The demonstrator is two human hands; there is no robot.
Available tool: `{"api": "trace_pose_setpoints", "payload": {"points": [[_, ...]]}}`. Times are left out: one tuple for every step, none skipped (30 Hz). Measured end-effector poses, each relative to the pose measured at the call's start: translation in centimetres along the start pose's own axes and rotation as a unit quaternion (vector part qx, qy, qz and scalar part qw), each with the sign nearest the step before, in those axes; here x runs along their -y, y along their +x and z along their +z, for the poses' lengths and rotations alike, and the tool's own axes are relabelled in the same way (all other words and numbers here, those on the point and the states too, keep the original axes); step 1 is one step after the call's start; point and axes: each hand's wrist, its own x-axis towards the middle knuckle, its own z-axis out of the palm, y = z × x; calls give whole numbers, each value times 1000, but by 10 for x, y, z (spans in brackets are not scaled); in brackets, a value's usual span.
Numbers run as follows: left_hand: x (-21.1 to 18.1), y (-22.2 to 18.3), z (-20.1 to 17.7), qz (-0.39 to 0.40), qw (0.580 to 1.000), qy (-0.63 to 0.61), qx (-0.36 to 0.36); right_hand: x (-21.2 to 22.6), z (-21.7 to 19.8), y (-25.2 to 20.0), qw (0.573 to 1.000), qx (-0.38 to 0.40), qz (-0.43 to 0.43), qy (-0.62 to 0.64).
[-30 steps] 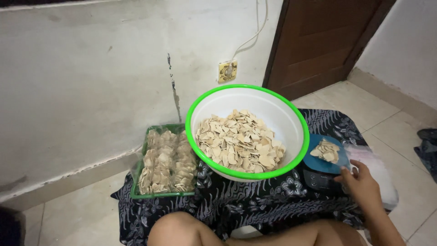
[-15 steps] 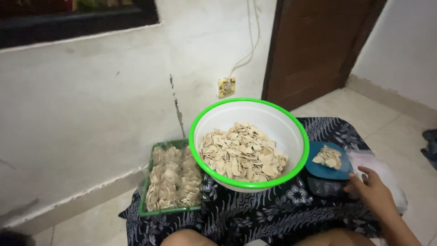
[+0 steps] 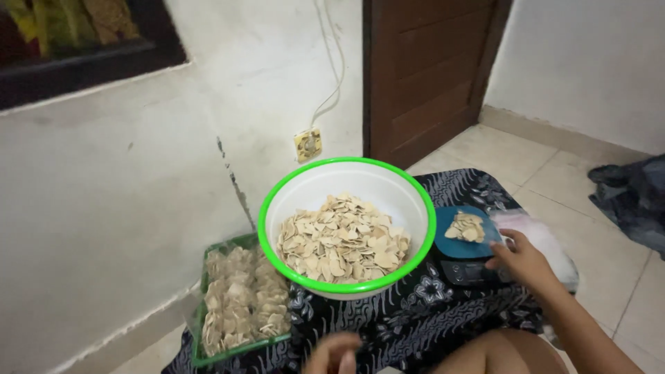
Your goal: Scooping snacks into plastic bags and weighing them on a digital scale
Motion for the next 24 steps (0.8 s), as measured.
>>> {"api": "trace_pose_setpoints", "payload": {"points": [[-26,18,-3,1,1000,2,6,-5,6,9,1000,-3,4,3],[-52,36,-6,216,966,130,-64,-11,11,18,998,1,2,59],[-75,50,-8,413,867,245,-133,-18,17,25,994,9,1,110],[-81,66,-10,410,869,244,-128,-21,16,18,994,8,6,108],[-90,88,-13,407,870,257,-105,-15,15,18,995,10,12,103],[-100,110,-16,403,870,271,-82,-9,14,18,995,12,19,99],[-113,119,-16,406,869,269,-86,-1,12,13,995,10,14,99],[-126,128,-16,278,908,312,-39,8,10,9,997,2,23,72],[-138,137,-18,143,926,349,15,14,11,2,998,-5,36,47],[-134,152,-19,145,925,350,14,1,15,17,998,-6,36,49],[-130,167,-21,86,900,422,60,-9,20,33,1000,-20,-1,-6],[-125,182,-23,25,866,489,103,-20,24,49,997,-35,-38,-61],[-122,186,-20,23,867,488,98,-20,20,59,997,-32,-43,-62],[-118,191,-18,5,868,484,109,-19,15,69,991,-41,-75,-102],[-115,197,-17,-13,869,481,117,-17,14,81,983,-50,-107,-139],[-120,193,-19,-14,869,481,111,-1,7,84,983,-48,-113,-138],[-124,187,-20,-5,865,486,125,11,1,84,976,-62,-117,-176],[-128,181,-21,5,861,490,138,22,-5,85,967,-75,-121,-213],[-126,181,-20,0,859,492,142,55,-13,55,967,-71,-117,-213],[-123,182,-20,7,861,490,137,89,-21,25,960,-77,-134,-232],[-123,186,-19,17,862,489,131,127,-30,-1,952,-84,-152,-250],[-124,182,-21,15,861,492,132,142,-33,-10,953,-82,-151,-248],[-127,180,-22,14,866,481,137,159,-37,-18,937,-89,-176,-287],[-130,177,-23,13,871,471,143,176,-42,-26,919,-96,-201,-325]]}}
